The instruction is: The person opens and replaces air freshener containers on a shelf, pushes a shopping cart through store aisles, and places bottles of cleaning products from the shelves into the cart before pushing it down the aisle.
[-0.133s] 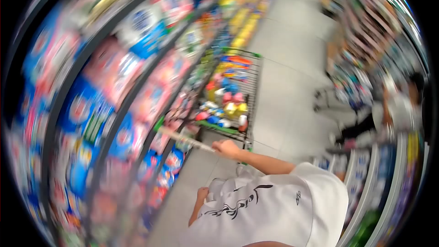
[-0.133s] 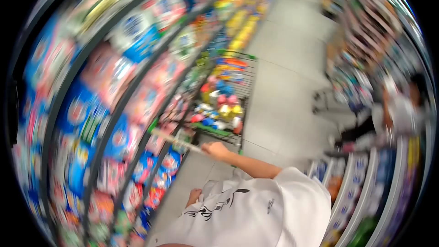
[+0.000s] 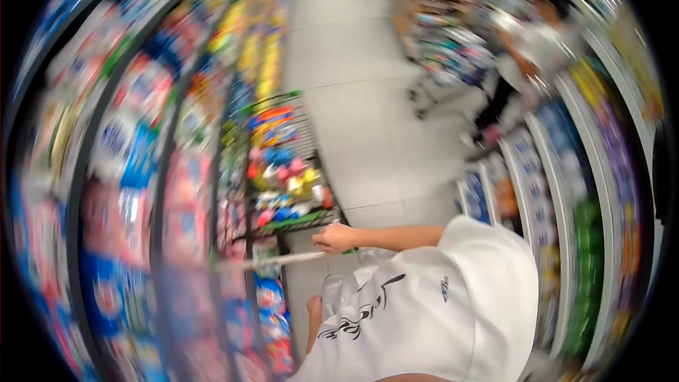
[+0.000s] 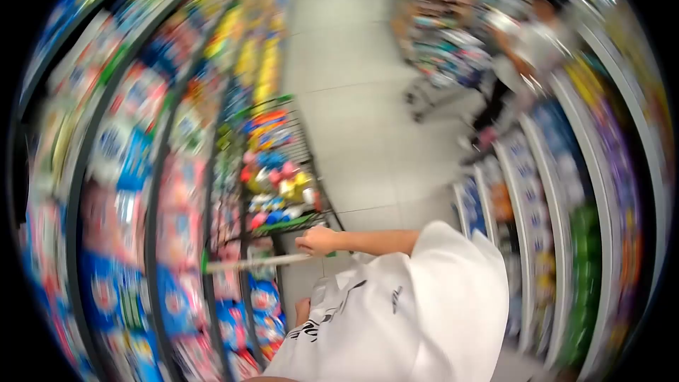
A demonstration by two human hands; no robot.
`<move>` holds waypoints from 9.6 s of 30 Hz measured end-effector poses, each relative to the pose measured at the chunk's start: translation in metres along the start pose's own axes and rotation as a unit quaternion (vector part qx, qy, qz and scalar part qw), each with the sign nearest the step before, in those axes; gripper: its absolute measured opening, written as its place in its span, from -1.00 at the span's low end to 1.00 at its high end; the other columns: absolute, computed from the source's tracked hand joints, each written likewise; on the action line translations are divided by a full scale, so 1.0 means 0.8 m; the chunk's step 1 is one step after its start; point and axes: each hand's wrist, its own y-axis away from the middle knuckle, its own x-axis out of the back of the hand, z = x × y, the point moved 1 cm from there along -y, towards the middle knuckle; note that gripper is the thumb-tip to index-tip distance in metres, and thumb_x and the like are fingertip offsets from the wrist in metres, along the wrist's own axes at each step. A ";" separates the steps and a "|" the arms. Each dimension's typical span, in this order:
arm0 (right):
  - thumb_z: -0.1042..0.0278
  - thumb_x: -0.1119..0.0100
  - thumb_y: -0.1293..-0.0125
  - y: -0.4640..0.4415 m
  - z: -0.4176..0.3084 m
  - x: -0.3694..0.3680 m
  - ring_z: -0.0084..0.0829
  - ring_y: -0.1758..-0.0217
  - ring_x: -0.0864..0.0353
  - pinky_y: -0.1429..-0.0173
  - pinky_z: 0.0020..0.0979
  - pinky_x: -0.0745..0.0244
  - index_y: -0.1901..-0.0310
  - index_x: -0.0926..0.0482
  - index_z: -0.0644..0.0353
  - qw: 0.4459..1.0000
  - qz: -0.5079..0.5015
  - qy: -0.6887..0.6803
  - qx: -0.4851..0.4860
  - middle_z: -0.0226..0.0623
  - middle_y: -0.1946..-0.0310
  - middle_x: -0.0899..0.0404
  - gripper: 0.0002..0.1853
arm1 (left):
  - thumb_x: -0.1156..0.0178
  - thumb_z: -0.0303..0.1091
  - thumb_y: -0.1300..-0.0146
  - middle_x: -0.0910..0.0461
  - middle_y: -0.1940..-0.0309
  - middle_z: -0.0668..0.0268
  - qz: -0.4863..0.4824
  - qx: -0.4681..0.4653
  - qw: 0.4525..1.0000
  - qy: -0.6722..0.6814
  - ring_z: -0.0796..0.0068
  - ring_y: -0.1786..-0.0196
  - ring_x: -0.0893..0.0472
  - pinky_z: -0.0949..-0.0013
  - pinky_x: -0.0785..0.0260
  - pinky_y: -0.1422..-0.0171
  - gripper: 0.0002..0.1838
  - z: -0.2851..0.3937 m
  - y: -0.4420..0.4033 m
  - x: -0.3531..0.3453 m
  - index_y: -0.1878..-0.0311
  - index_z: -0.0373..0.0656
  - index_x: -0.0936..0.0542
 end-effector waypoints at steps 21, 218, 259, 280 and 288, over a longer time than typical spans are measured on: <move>0.23 -0.16 -0.08 0.497 -0.235 -0.249 -0.08 0.09 -0.64 0.05 -0.08 -0.51 0.25 -0.67 0.20 0.737 -0.041 -0.084 -0.670 -0.06 0.24 -0.67 -0.73 | -0.17 -0.30 -0.24 -0.67 0.34 0.22 -0.410 -0.054 0.910 0.028 0.43 0.38 -0.66 0.41 -0.44 0.42 -0.78 0.146 -0.123 -0.039 0.15 -0.24 -0.58; 0.40 -0.40 -0.11 0.919 -0.513 0.500 -0.55 0.20 -0.58 0.02 -0.49 -0.53 0.29 -0.66 0.18 0.561 0.472 0.131 -0.667 -0.39 0.27 -0.65 -0.85 | -0.47 -0.20 0.10 -0.69 0.16 0.45 -0.094 -0.926 0.234 0.282 0.46 0.05 -0.60 0.28 -0.17 -0.21 -0.66 1.218 0.576 -0.162 0.23 -0.09 -0.66; 0.40 -0.41 -0.10 0.941 -0.494 0.487 -0.35 0.19 -0.47 -0.01 -0.43 -0.44 0.30 -0.57 0.15 0.716 0.336 0.300 -0.534 -0.39 0.24 -0.50 -0.81 | -0.48 -0.18 0.13 -0.68 0.26 0.43 -0.126 -0.916 0.213 0.316 0.44 0.12 -0.60 0.31 -0.24 -0.10 -0.66 1.225 0.575 -0.170 0.27 -0.10 -0.69; 0.21 -0.49 -0.04 0.946 -0.505 0.490 -0.35 0.04 -0.56 -0.16 -0.41 -0.45 0.10 -0.56 0.14 0.659 0.373 0.271 -0.594 -0.34 0.12 -0.57 -0.58 | -0.43 -0.20 0.10 -0.68 0.21 0.49 -0.127 -0.914 0.211 0.322 0.49 0.13 -0.59 0.28 -0.24 -0.11 -0.69 1.224 0.575 -0.175 0.26 -0.08 -0.67; 0.02 -0.52 0.06 0.930 -0.499 0.476 -0.25 -0.08 -0.56 -0.23 -0.33 -0.42 -0.20 -0.44 0.12 0.596 0.362 0.339 -0.631 -0.22 -0.06 -0.56 -0.22 | -0.49 -0.22 0.16 -0.71 0.17 0.44 -0.099 -0.917 0.188 0.337 0.44 0.12 -0.61 0.34 -0.26 -0.05 -0.66 1.221 0.570 -0.175 0.26 -0.09 -0.69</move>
